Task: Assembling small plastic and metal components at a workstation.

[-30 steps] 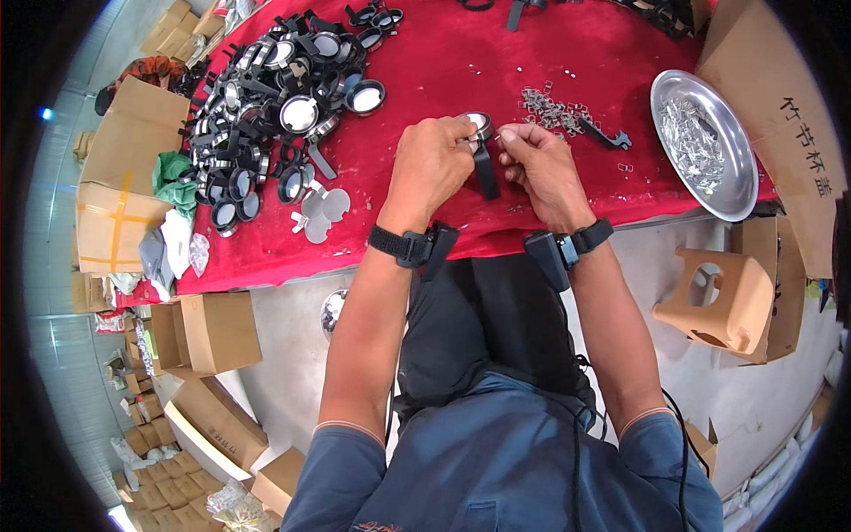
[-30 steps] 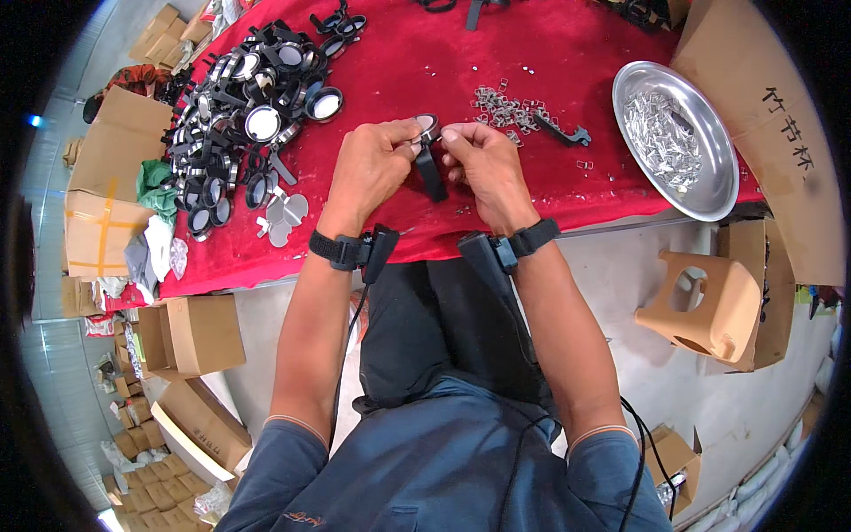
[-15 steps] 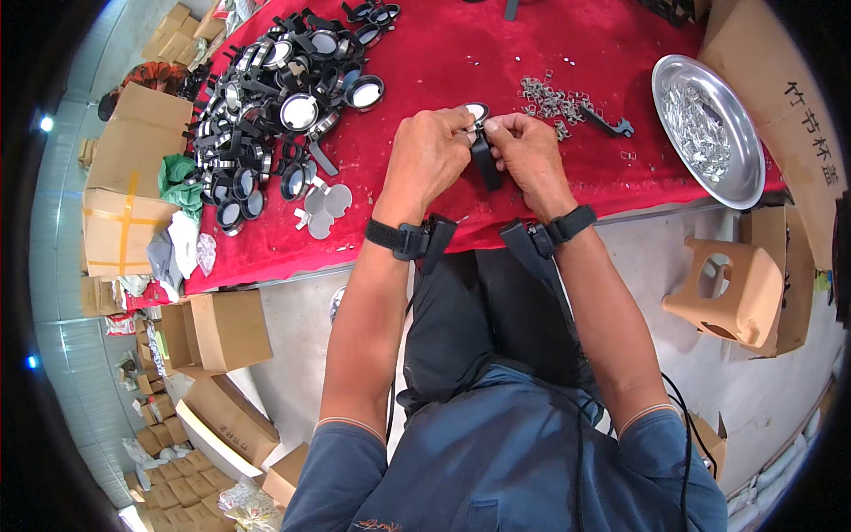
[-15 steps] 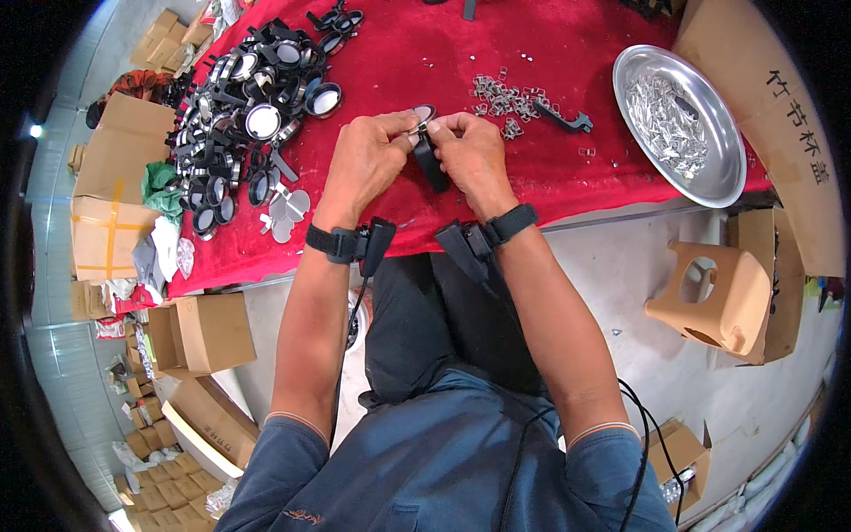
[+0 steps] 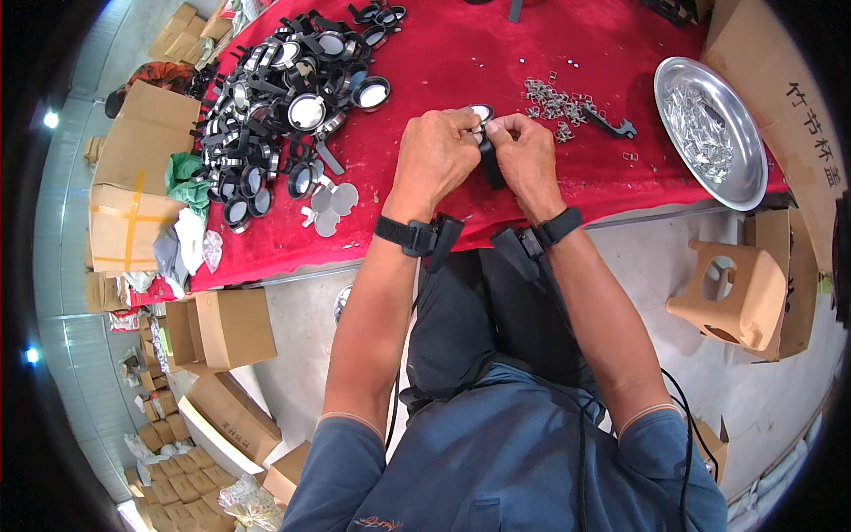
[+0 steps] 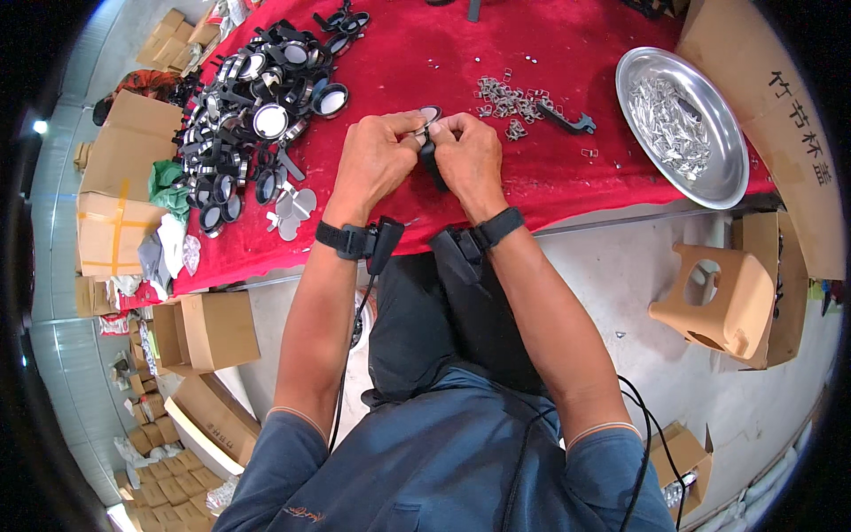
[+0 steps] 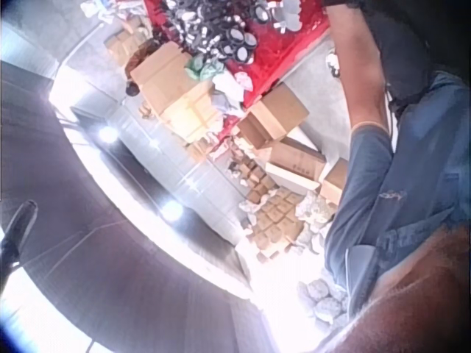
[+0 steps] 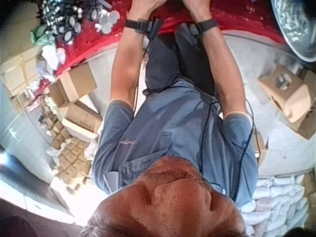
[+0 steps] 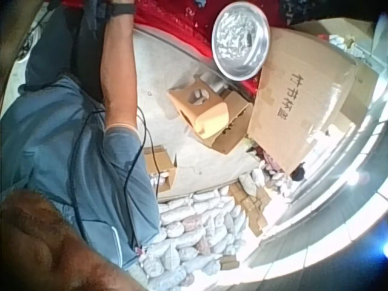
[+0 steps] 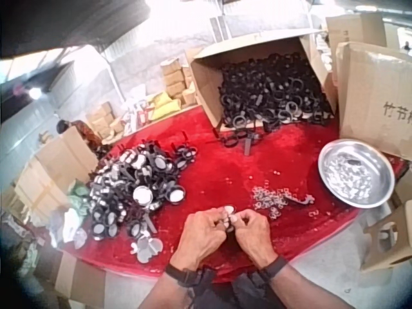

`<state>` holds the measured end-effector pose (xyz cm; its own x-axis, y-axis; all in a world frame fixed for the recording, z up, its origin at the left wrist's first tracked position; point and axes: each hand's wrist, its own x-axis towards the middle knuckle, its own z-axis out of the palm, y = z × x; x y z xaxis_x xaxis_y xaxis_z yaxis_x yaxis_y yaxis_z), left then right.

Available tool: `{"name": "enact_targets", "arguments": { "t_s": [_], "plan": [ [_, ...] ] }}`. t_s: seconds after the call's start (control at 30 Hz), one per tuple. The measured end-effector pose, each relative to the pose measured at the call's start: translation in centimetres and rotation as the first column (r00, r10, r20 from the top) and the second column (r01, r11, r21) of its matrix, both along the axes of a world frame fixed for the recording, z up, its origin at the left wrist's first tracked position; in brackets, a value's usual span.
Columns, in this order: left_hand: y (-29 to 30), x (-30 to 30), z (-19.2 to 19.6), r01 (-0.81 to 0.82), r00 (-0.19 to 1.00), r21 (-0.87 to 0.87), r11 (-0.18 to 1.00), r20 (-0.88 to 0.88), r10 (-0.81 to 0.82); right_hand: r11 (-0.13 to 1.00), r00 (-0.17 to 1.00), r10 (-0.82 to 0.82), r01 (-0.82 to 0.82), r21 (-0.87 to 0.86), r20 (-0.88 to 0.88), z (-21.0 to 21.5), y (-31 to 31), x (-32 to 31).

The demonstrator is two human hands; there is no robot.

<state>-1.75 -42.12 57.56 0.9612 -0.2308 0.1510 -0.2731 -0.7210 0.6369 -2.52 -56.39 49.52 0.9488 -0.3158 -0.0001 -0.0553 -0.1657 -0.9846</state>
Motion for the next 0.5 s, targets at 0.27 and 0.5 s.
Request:
{"name": "enact_targets", "arguments": {
  "t_s": [0.27, 0.5],
  "plan": [
    [0.4, -0.1, -0.2, 0.014, 1.0, -0.011, 1.0, -0.014, -0.014, 0.992, 0.944, 0.096, -0.065, -0.107, 0.316, 0.1, -0.4, -3.0],
    [0.3, -0.3, -0.7, -0.021, 0.998, -0.096, 0.995, -0.059, 0.016, 0.98, 0.998, 0.065, -0.066, 0.189, 0.011, 0.9, -1.0, -1.6]
  ]
}}
